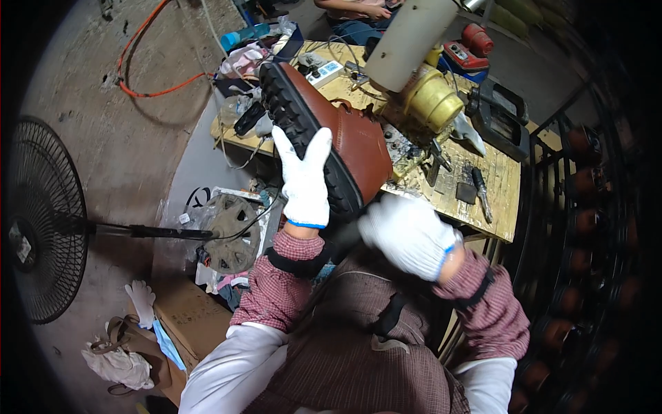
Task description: Inspecting and cleaning shoes during the manufacturing process, involving brushing and using a compressed air tool.
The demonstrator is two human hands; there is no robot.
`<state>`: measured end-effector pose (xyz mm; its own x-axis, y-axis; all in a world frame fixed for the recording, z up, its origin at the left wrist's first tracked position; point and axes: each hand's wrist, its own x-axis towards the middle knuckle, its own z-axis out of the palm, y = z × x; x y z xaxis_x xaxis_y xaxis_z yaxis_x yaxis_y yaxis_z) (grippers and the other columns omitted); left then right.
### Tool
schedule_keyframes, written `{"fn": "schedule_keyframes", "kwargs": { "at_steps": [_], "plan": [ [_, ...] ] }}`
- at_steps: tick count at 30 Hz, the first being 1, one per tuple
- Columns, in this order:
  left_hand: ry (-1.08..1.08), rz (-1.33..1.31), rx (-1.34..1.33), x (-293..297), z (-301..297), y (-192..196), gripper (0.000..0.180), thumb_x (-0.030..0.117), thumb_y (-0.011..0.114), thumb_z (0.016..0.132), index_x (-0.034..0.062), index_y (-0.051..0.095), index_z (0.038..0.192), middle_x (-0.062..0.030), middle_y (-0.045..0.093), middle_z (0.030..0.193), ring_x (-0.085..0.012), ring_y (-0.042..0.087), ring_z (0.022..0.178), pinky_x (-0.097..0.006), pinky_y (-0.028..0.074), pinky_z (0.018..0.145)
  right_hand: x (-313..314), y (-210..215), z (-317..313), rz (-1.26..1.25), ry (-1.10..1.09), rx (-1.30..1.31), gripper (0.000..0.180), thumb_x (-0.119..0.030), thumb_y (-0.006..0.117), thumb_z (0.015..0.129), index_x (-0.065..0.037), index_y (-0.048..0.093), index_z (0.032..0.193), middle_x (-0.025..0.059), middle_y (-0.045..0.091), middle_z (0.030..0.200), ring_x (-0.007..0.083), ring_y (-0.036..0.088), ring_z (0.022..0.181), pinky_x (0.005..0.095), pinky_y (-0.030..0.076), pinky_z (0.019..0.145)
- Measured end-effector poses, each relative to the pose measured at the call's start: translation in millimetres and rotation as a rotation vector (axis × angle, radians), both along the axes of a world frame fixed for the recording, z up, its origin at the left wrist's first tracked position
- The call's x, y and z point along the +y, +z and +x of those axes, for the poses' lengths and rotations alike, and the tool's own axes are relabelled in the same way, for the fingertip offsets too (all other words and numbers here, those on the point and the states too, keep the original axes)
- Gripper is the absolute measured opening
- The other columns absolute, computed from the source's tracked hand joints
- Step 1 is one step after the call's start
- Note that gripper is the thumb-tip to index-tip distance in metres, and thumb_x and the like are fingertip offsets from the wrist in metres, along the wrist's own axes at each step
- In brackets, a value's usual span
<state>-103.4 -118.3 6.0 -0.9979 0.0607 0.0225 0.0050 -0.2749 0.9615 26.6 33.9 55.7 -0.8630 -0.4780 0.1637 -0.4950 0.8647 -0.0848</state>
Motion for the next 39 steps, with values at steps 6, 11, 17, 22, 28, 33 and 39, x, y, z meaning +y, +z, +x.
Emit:
{"fn": "schedule_keyframes", "kwargs": {
  "at_steps": [6, 11, 17, 22, 28, 33, 39],
  "plan": [
    [-0.103, 0.236, -0.153, -21, -2, 2, 0.085, 0.036, 0.064, 0.102, 0.0109, 0.016, 0.166, -0.0139, 0.048, 0.151, -0.0268, 0.061, 0.126, -0.043, 0.056, 0.101, 49, -70, 120, -0.337, -0.292, -0.610, 0.023, -0.013, 0.075, 0.079, -0.017, 0.078, 0.101, 0.0088, 0.076, 0.094, 0.0308, 0.073, 0.090, 0.0387, 0.058, 0.081],
    [-0.375, 0.524, -0.585, 0, 40, -21, 0.060, 0.043, 0.058, 0.106, 0.0076, 0.047, 0.153, -0.0104, 0.057, 0.149, -0.0285, 0.061, 0.130, -0.045, 0.050, 0.112, 50, -22, 137, -0.800, -0.665, -0.100, 0.069, -0.029, 0.085, 0.083, -0.002, 0.060, 0.141, 0.0208, 0.059, 0.147, 0.0350, 0.056, 0.138, 0.0407, 0.045, 0.115],
    [-1.157, 1.165, -0.784, 24, 113, -36, 0.071, 0.058, 0.027, 0.111, 0.0077, 0.033, 0.161, -0.0114, 0.046, 0.159, -0.0297, 0.049, 0.142, -0.044, 0.035, 0.123, 40, -6, 168, -0.548, -0.370, -0.094, 0.060, -0.056, 0.081, 0.080, -0.003, 0.070, 0.105, 0.0134, 0.062, 0.076, 0.0384, 0.057, 0.069, 0.0456, 0.046, 0.067],
    [-1.220, 0.059, -0.164, 86, 118, -27, 0.051, 0.037, 0.038, 0.114, 0.0067, 0.041, 0.156, -0.0098, 0.064, 0.135, -0.0231, 0.063, 0.114, -0.033, 0.051, 0.102, 96, 94, 208, -0.310, -0.675, 0.055, 0.049, -0.056, 0.079, 0.080, -0.008, 0.070, 0.086, 0.0113, 0.059, 0.070, 0.0332, 0.057, 0.065, 0.0445, 0.043, 0.063],
    [-1.273, 0.047, -0.396, 100, 122, -29, 0.072, 0.049, 0.050, 0.108, 0.0071, 0.031, 0.163, -0.0162, 0.062, 0.132, -0.0260, 0.067, 0.101, -0.039, 0.054, 0.091, 227, 162, 194, 0.133, -1.322, 0.329, 0.038, -0.043, 0.070, 0.079, -0.005, 0.072, 0.079, 0.0166, 0.067, 0.073, 0.0389, 0.067, 0.075, 0.0455, 0.053, 0.069],
    [-1.013, -0.211, -0.808, 88, 117, -31, 0.043, 0.042, 0.060, 0.106, 0.0071, 0.059, 0.132, -0.0062, 0.066, 0.107, -0.0175, 0.062, 0.081, -0.031, 0.052, 0.069, 376, 198, 184, 0.282, -1.783, 0.023, 0.044, -0.036, 0.067, 0.084, -0.007, 0.073, 0.116, 0.0196, 0.074, 0.115, 0.0386, 0.070, 0.107, 0.0440, 0.057, 0.090],
    [-0.792, -0.088, -0.935, 73, 103, -29, 0.031, 0.038, 0.055, 0.109, 0.0107, 0.060, 0.125, -0.0026, 0.057, 0.089, -0.0127, 0.050, 0.065, -0.024, 0.042, 0.051, 347, 174, 209, 0.286, -1.573, 0.650, 0.060, -0.041, 0.061, 0.094, -0.012, 0.056, 0.146, 0.0214, 0.059, 0.145, 0.0378, 0.061, 0.127, 0.0417, 0.050, 0.106]
  ]
}}
